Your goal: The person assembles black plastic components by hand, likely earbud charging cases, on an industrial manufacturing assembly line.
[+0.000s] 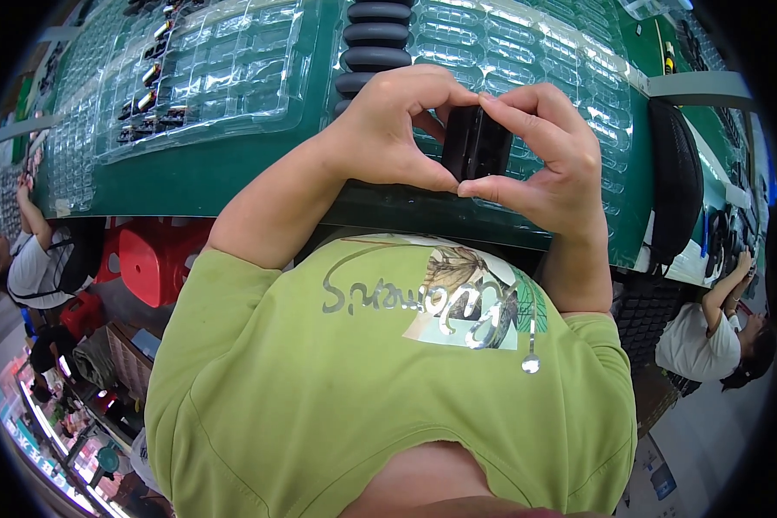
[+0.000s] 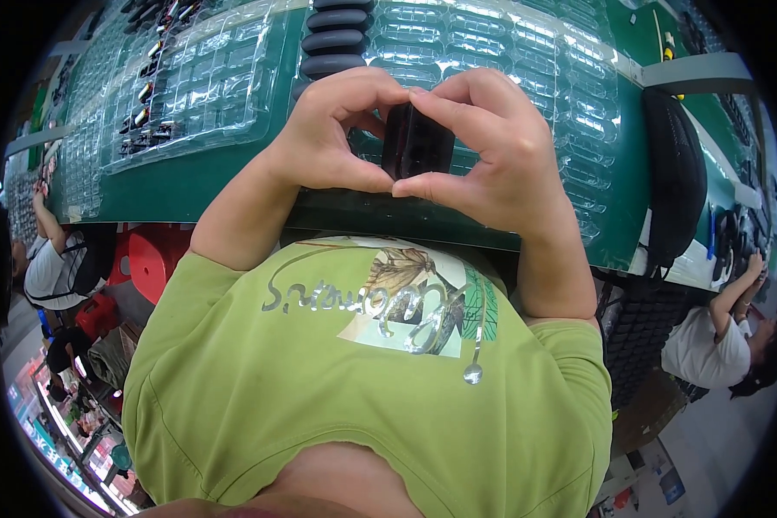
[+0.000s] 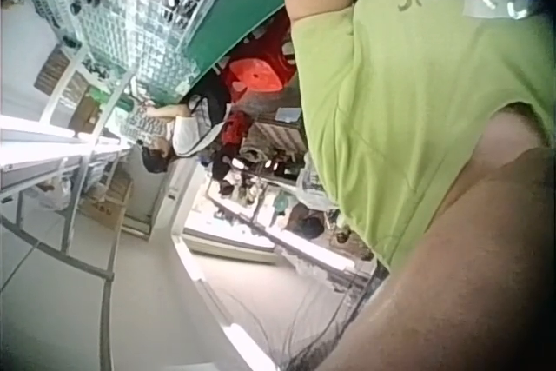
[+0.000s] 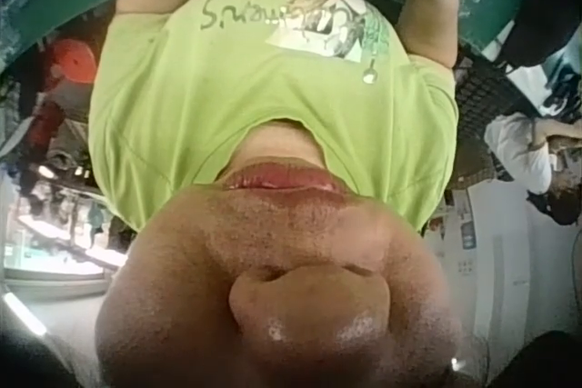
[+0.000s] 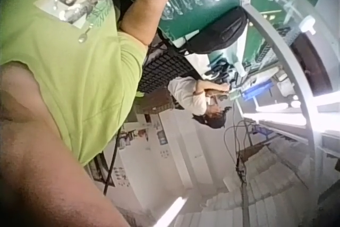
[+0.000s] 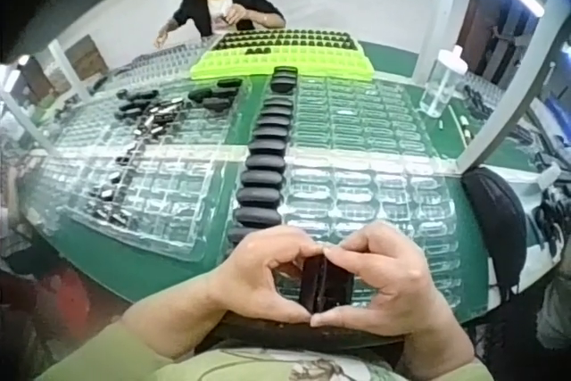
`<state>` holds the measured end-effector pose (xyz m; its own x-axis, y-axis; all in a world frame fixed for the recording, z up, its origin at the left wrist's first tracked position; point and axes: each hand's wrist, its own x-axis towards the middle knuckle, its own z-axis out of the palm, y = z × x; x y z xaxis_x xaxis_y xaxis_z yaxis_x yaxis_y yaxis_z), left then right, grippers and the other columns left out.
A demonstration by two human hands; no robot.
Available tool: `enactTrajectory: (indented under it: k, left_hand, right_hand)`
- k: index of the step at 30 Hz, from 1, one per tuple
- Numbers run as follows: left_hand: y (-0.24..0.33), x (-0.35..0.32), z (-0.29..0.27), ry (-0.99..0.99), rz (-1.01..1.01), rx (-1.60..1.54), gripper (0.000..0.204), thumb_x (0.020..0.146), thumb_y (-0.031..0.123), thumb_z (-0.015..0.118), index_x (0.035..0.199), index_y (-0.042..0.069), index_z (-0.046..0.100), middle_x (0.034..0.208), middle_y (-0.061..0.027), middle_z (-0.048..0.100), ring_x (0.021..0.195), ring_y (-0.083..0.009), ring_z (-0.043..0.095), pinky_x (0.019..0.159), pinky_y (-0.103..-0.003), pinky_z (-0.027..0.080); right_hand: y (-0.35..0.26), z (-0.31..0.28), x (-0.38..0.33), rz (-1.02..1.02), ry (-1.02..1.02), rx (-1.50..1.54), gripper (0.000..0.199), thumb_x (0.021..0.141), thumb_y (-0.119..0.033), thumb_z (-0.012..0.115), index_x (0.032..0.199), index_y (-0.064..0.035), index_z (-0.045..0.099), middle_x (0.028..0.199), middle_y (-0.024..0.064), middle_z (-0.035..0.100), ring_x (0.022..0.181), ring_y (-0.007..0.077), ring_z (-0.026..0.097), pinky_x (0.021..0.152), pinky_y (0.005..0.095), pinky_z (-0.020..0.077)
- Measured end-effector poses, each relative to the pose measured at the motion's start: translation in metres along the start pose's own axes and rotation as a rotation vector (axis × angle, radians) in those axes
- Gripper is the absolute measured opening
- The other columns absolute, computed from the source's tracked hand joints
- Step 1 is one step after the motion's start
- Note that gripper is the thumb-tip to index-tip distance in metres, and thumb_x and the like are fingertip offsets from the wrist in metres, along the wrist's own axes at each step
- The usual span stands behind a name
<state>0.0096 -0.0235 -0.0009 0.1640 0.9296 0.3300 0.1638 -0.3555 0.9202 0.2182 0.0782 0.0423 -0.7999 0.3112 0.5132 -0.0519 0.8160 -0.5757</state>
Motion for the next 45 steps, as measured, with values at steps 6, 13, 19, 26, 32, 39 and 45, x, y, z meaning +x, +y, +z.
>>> enactTrajectory:
  k: [6,13,19,26,32,39,45]
  left_hand:
    - [-0.001,0.0,0.001,-0.001,0.015,-0.013,0.071,0.063,0.009,0.091,0.126,-0.003,0.06,0.114,-0.0095,0.06,0.103,-0.0182,0.065,0.086,-0.033,0.059]
    - [-0.006,-0.003,0.003,0.072,0.027,-0.046,0.073,0.065,0.011,0.092,0.128,-0.002,0.058,0.119,-0.0108,0.059,0.109,-0.0193,0.063,0.086,-0.033,0.06]
    - [-0.002,-0.003,0.006,0.089,0.126,-0.017,0.069,0.062,0.011,0.093,0.121,-0.003,0.061,0.112,-0.0108,0.06,0.099,-0.0178,0.066,0.081,-0.03,0.061]
    - [-0.002,0.001,0.004,0.105,0.111,0.016,0.067,0.06,0.011,0.093,0.118,-0.003,0.063,0.105,-0.0097,0.061,0.093,-0.0182,0.067,0.077,-0.03,0.062]
    - [-0.003,0.003,0.006,0.125,0.099,0.019,0.071,0.062,0.013,0.092,0.124,-0.001,0.06,0.111,-0.0103,0.059,0.097,-0.0194,0.066,0.079,-0.032,0.062]
    - [0.01,0.006,0.005,0.055,0.086,0.119,0.07,0.063,0.013,0.092,0.124,0.0,0.06,0.11,-0.0098,0.059,0.096,-0.0195,0.066,0.079,-0.033,0.062]
    - [0.043,0.003,0.017,-0.009,-0.005,0.163,0.067,0.061,0.014,0.093,0.118,-0.002,0.062,0.105,-0.0093,0.06,0.091,-0.0187,0.068,0.077,-0.033,0.062]
  right_hand:
    - [0.002,0.008,-0.004,0.041,0.043,-0.004,0.069,0.053,-0.031,0.095,0.111,-0.0026,0.072,0.095,0.0117,0.066,0.084,0.0248,0.064,0.072,0.0322,0.0532]
    - [0.008,0.008,-0.007,0.032,0.121,0.058,0.072,0.052,-0.032,0.095,0.114,-0.0016,0.072,0.099,0.0109,0.067,0.086,0.0222,0.065,0.073,0.0297,0.0533]
    - [0.006,0.005,-0.006,-0.034,0.063,0.059,0.074,0.052,-0.032,0.095,0.115,-0.0022,0.072,0.098,0.01,0.066,0.086,0.0219,0.063,0.072,0.0301,0.0527]
    - [0.011,0.007,-0.007,0.074,0.037,0.077,0.073,0.054,-0.032,0.096,0.116,-0.0017,0.072,0.098,0.0097,0.066,0.087,0.0217,0.064,0.074,0.0302,0.0533]
    - [0.012,0.005,-0.005,0.12,0.071,0.183,0.071,0.056,-0.029,0.096,0.117,-0.0009,0.07,0.101,0.0112,0.067,0.09,0.0213,0.067,0.08,0.0292,0.0558]
    - [0.008,-0.011,-0.007,0.136,-0.011,0.159,0.063,0.061,-0.023,0.094,0.115,-0.0012,0.07,0.102,0.0103,0.068,0.089,0.02,0.066,0.078,0.029,0.0556]
    - [-0.01,-0.016,-0.023,0.128,0.038,0.208,0.057,0.059,-0.021,0.093,0.107,-0.0018,0.07,0.091,0.0069,0.067,0.078,0.0161,0.061,0.069,0.0263,0.0505]
